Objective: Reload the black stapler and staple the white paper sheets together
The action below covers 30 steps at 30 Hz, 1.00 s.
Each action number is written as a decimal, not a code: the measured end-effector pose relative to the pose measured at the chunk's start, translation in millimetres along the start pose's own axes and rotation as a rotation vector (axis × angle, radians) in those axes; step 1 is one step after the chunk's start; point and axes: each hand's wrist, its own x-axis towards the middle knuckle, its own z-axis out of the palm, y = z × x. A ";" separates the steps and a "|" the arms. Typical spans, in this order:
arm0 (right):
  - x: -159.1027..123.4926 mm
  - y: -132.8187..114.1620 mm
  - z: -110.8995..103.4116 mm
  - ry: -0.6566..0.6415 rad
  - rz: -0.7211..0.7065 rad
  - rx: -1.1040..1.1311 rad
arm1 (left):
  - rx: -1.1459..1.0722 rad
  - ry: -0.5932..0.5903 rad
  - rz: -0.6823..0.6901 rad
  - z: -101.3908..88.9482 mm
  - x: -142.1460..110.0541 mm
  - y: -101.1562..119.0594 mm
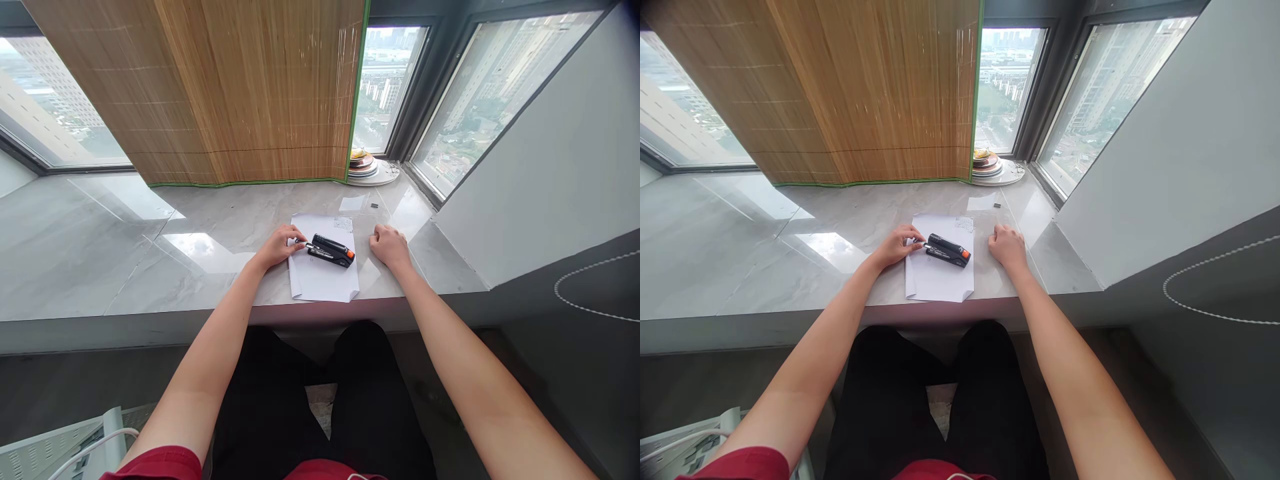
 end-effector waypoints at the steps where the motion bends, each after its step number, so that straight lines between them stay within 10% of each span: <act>1: -0.1 -0.1 -0.4 0.000 0.001 0.000 | -0.001 0.003 0.002 -0.4 -0.1 -0.5; 14: -3.3 -1.1 -6.6 0.055 -0.012 0.076 | -0.011 0.151 -0.157 -17.2 -16.2 -1.9; 21: -36.2 -44.8 -2.9 -0.049 -0.413 0.625 | -0.147 0.182 -0.222 -16.1 -13.8 -0.8; 30: -47.9 -84.0 25.1 -0.046 -0.529 0.579 | -0.438 -0.084 -0.188 -4.2 -10.0 9.8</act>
